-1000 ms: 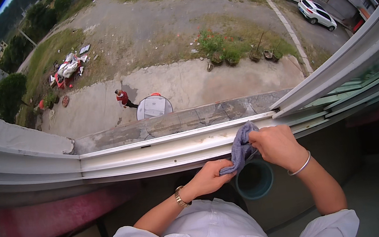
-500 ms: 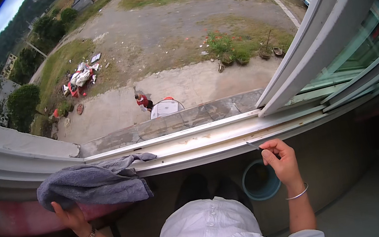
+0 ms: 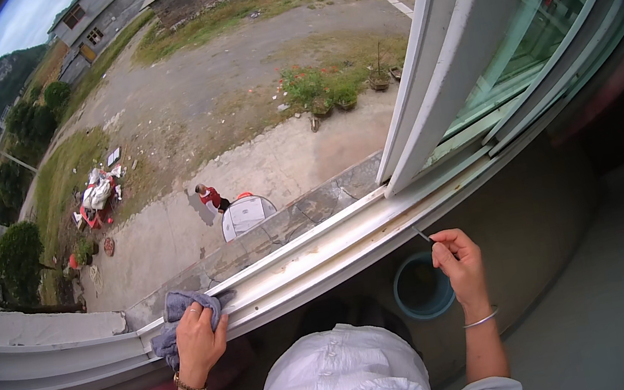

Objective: The person cleans the window frame using a yellow sponge and a grey cloth. They repeatedly wipe the frame, dip the sponge into a bucket of water, and continue wiping different sections of the frame.

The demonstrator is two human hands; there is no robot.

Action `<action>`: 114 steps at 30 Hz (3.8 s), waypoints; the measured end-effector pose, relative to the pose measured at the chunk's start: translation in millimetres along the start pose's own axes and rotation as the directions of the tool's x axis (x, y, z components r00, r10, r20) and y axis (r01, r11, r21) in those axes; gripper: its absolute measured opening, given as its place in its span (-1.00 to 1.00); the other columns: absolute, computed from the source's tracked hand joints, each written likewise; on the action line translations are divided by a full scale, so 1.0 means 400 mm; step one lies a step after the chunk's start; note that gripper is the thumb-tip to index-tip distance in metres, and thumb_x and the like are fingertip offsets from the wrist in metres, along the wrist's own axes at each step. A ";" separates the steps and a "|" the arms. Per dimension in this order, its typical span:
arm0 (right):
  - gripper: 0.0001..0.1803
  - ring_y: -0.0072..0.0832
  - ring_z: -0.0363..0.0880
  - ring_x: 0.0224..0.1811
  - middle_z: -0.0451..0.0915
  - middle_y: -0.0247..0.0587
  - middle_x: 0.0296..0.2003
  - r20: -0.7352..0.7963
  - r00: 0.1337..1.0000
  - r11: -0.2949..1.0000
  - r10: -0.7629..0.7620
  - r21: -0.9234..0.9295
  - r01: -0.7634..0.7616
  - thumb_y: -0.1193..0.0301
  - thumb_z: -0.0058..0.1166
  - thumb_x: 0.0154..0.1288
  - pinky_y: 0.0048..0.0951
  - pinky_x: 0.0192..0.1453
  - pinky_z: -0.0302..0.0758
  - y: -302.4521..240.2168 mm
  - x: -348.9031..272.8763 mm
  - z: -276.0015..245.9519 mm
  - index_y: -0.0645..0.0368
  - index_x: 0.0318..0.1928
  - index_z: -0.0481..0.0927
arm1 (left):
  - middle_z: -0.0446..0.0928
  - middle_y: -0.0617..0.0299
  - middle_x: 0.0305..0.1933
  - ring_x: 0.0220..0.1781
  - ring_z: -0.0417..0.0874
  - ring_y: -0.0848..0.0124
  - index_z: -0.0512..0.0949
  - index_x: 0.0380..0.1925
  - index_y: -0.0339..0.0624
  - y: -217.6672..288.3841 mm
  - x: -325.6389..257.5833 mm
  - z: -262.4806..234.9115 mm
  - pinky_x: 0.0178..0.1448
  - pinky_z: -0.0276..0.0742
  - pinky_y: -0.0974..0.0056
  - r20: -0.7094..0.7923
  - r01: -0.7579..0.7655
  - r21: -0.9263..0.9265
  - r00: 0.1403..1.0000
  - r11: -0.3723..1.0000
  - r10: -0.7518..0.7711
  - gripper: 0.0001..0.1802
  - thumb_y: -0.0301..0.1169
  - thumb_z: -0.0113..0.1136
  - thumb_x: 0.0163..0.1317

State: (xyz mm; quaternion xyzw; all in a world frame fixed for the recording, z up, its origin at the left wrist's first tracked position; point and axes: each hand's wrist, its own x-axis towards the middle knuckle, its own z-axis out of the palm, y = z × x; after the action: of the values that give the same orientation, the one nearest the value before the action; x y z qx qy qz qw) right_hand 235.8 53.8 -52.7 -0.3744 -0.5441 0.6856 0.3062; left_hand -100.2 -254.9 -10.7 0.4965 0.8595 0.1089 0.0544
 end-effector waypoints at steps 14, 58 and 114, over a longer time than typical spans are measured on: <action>-0.87 -0.17 0.68 -0.33 0.68 -0.09 -0.32 0.289 0.848 0.557 -0.444 -0.653 0.513 0.48 0.21 0.25 -0.33 -0.27 0.58 -0.061 0.049 0.280 0.19 -0.19 0.67 | 0.48 -0.04 -0.16 -0.07 0.52 0.07 0.56 -0.29 -0.36 0.303 0.221 0.125 0.04 0.50 0.12 0.008 -0.393 -0.118 0.918 0.912 0.396 -0.71 -0.30 0.23 0.17; -0.91 -0.09 0.63 -0.45 0.60 -0.15 -0.49 0.269 0.873 0.140 -0.407 -0.926 0.351 0.35 0.16 0.30 -0.11 -0.41 0.53 -0.033 0.103 0.308 0.07 -0.29 0.58 | 0.61 -0.06 -0.09 -0.04 0.60 0.10 0.56 -0.21 -0.42 0.321 0.263 0.127 0.06 0.57 0.13 0.091 -0.377 -0.230 0.910 0.897 0.405 -0.65 -0.32 0.19 0.14; -0.89 -0.19 0.70 -0.35 0.70 -0.13 -0.38 0.010 0.688 0.454 -0.725 -0.744 0.489 0.47 0.28 0.20 -0.33 -0.31 0.60 -0.058 0.045 0.393 0.16 -0.24 0.68 | 0.63 -0.01 -0.50 -0.41 0.71 0.08 0.53 -0.41 -0.32 0.158 0.222 0.140 -0.31 0.63 0.10 0.094 -0.591 -0.152 0.789 0.792 0.607 -0.76 -0.31 0.12 0.17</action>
State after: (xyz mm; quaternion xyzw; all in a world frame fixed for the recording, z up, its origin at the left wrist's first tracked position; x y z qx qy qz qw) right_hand 93.6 -7.3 -13.3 -0.3394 -0.8016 0.2002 0.4495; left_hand -80.4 -140.1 -48.5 0.7459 0.6438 0.1350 0.1045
